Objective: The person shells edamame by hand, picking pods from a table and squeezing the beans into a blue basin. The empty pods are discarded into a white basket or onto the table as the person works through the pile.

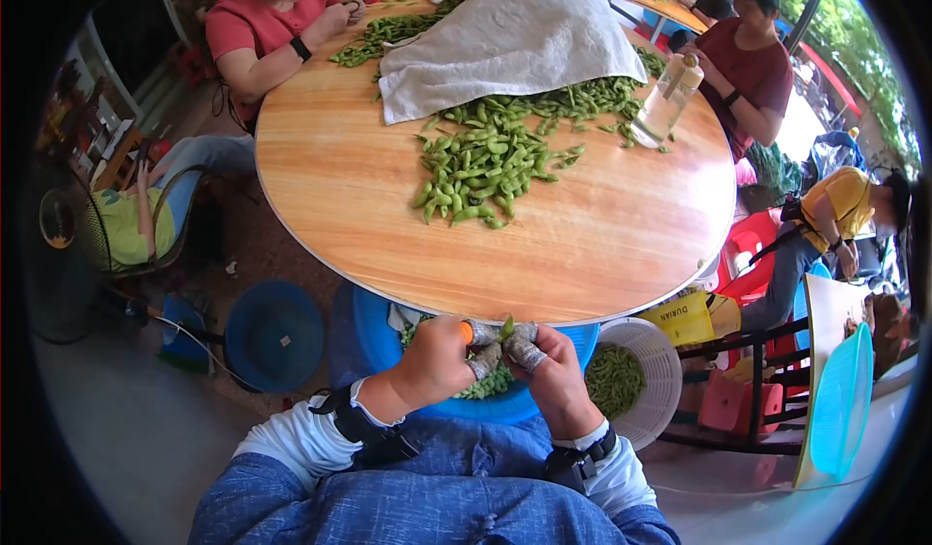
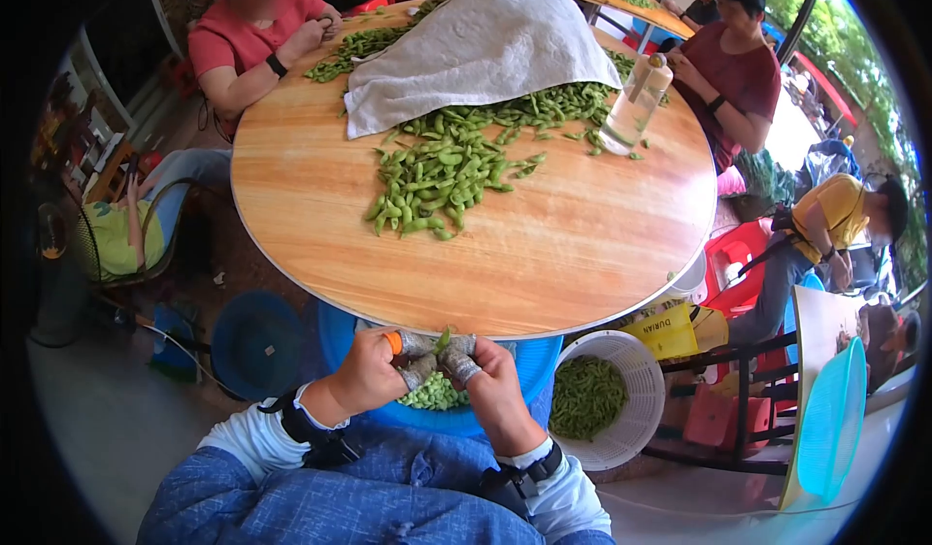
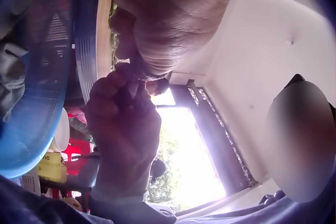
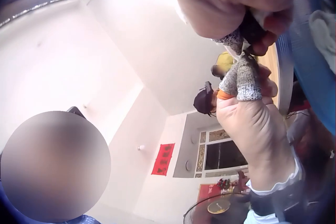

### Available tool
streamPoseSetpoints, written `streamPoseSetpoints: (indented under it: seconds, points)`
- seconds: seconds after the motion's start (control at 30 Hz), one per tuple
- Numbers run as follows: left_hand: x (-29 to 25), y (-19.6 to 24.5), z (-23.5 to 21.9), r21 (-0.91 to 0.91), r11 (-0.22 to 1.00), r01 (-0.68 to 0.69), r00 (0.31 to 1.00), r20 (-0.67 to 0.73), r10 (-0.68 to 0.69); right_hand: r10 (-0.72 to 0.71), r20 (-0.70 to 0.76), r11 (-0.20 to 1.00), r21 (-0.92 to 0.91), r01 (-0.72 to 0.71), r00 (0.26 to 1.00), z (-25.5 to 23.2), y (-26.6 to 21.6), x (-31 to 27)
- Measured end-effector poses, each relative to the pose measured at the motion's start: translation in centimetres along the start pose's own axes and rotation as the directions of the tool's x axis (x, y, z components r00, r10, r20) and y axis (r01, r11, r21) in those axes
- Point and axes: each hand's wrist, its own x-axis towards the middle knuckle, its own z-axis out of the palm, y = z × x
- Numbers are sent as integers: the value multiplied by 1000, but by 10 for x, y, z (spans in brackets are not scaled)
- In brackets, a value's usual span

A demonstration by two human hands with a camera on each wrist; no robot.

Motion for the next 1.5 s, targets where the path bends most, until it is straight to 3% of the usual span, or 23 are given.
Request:
streamPoseSetpoints:
  seconds: [0.1, 0.2, 0.3, 0.4, 0.53, 0.6, 0.63, 0.7, 0.8, 0.87, 0.9, 1.0, 1.03, 1.13, 1.33, 1.5]
  points:
    - [-4, -9, 2, 98, 995, -19, 1000, 23, 17, 77, 26, 994, 76, -79, 997, -5, 13, 5]
    - [-5, -5, 3, 230, 973, -7, 1000, 10, 5, 25, -10, 987, 157, -23, 1000, -3, 19, 6]
    - [-3, -9, 3, 442, 878, -182, 983, 67, 170, -103, 10, 991, 88, 101, 995, -1, 13, 6]
    - [-3, -1, -1, 360, 908, -215, 976, 48, 212, -169, 61, 979, 127, 161, 984, -1, 13, 3]
    - [-7, -15, 7, 11, 996, -87, 996, 36, 87, -206, 128, 973, 133, 189, 970, -3, 14, 1]
    - [-8, -17, 10, -210, 978, 18, 999, 32, -11, -246, 150, 965, 132, 227, 958, -1, 12, -1]
    - [-10, -17, 10, -383, 903, 195, 980, 103, -168, -267, 162, 962, 108, 252, 950, -2, 15, 0]
    - [-13, -18, 7, -633, 584, 508, 858, 316, -405, -309, 187, 951, 59, 303, 933, -7, 23, 2]
    - [-18, -31, 6, -804, 179, 566, 810, 503, -302, -275, 201, 961, 19, 277, 940, -8, 19, 1]
    - [-15, -29, 6, -633, 660, 404, 908, 365, -206, -222, 195, 973, -16, 229, 955, -12, 20, 2]
    - [-12, -27, 6, -476, 837, 270, 941, 314, -126, -197, 192, 978, -35, 207, 961, -13, 19, 2]
    - [-12, -29, 9, -384, 891, 241, 952, 274, -139, -145, 188, 986, -57, 158, 971, -12, 16, 1]
    - [-12, -28, 11, -382, 911, 154, 974, 213, -75, -157, 212, 985, -43, 170, 965, -13, 18, 0]
    - [-14, -27, -3, -522, 724, 451, 853, 490, -178, -187, 280, 981, 5, 193, 942, -17, 24, 4]
    - [-24, -35, 3, -693, 400, 600, 799, 549, -247, -148, 340, 989, 77, 129, 929, -22, 27, 6]
    - [-28, -51, 12, -558, 530, 639, 760, 563, -324, -88, 263, 983, -131, 126, 961, -22, 30, 6]
